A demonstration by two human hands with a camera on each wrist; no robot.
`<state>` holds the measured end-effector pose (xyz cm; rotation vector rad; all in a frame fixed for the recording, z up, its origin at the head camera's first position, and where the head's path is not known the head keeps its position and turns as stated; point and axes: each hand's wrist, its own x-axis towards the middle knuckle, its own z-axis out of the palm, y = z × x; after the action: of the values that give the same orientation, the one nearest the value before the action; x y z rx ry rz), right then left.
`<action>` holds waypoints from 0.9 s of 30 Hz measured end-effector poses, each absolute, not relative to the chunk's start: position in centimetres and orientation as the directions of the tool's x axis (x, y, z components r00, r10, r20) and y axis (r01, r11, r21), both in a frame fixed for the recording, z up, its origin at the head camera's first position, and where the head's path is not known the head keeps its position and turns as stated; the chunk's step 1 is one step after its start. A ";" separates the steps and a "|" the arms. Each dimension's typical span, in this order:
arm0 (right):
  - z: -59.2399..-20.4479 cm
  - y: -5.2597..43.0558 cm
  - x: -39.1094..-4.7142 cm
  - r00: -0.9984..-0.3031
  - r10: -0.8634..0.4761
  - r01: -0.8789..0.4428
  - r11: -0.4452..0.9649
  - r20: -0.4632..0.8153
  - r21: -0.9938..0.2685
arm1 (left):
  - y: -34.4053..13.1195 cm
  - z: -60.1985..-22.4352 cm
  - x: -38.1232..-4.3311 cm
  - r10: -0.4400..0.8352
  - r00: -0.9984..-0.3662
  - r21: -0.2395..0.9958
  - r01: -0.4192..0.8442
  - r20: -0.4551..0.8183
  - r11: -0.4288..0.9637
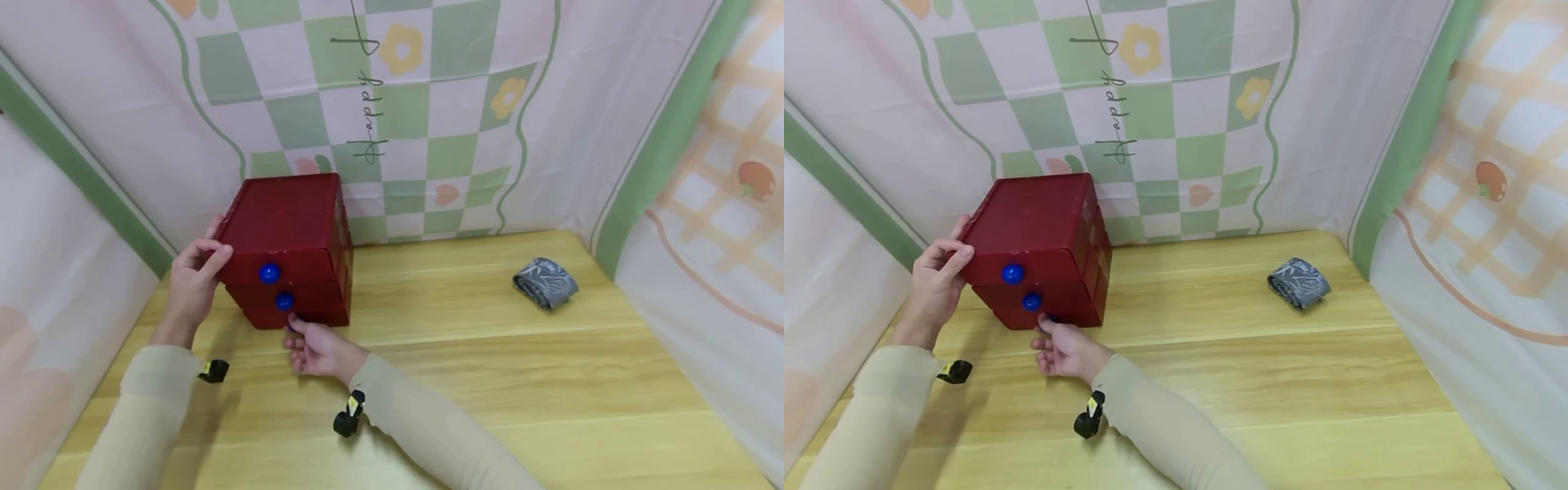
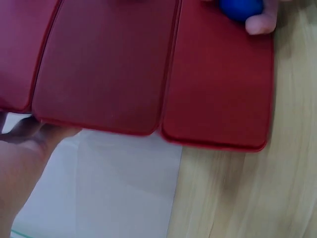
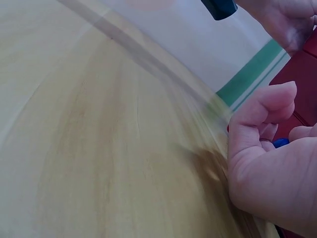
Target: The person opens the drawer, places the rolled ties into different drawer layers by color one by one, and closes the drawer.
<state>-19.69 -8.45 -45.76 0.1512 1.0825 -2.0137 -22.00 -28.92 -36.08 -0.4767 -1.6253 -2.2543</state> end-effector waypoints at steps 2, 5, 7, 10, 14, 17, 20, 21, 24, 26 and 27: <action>-45.8 -8.5 -19.6 -0.654 -0.608 0.709 -0.285 -0.450 -0.645 | -28.6 -36.0 -21.9 -0.077 -0.898 0.858 0.436 0.433 -0.271; -45.8 -8.4 -19.4 -0.654 -0.608 0.708 -0.280 -0.450 -0.648 | -28.2 -36.0 -21.8 -0.090 -0.902 0.875 0.431 0.422 -0.221; -45.8 -8.3 -19.3 -0.653 -0.608 0.708 -0.277 -0.453 -0.649 | -28.1 -36.0 -21.8 -0.095 -0.901 0.881 0.435 0.424 -0.186; -45.9 -8.1 -19.0 -0.651 -0.612 0.706 -0.272 -0.449 -0.654 | -27.9 -36.0 -21.9 -0.099 -0.898 0.883 0.439 0.428 -0.165; -46.0 -8.0 -18.8 -0.647 -0.616 0.709 -0.269 -0.449 -0.652 | -27.8 -35.9 -21.8 -0.105 -0.903 0.889 0.430 0.417 -0.160; -46.0 -8.0 -18.6 -0.645 -0.620 0.709 -0.268 -0.446 -0.653 | -27.9 -35.8 -21.7 -0.112 -0.907 0.891 0.421 0.407 -0.172; -45.9 -8.1 -18.5 -0.642 -0.627 0.709 -0.268 -0.440 -0.653 | -28.0 -35.6 -21.6 -0.101 -0.910 0.890 0.415 0.402 -0.187; -45.9 -8.1 -18.4 -0.642 -0.629 0.709 -0.268 -0.438 -0.653 | -28.1 -35.6 -21.6 -0.093 -0.912 0.892 0.410 0.400 -0.189; -45.9 -8.0 -18.2 -0.639 -0.630 0.710 -0.264 -0.440 -0.653 | -28.2 -35.5 -21.5 -0.068 -0.917 0.898 0.398 0.393 -0.185; -45.9 -7.9 -17.9 -0.638 -0.628 0.711 -0.260 -0.445 -0.653 | -28.3 -35.5 -21.4 -0.058 -0.922 0.904 0.387 0.383 -0.180; -45.8 -7.9 -17.8 -0.635 -0.629 0.715 -0.258 -0.448 -0.650 | -28.4 -35.5 -21.4 -0.053 -0.925 0.908 0.378 0.375 -0.178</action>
<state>-17.78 -7.88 -45.85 0.1223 1.0934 -1.9798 -21.40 -28.37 -35.54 -0.3757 -1.8027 -2.1825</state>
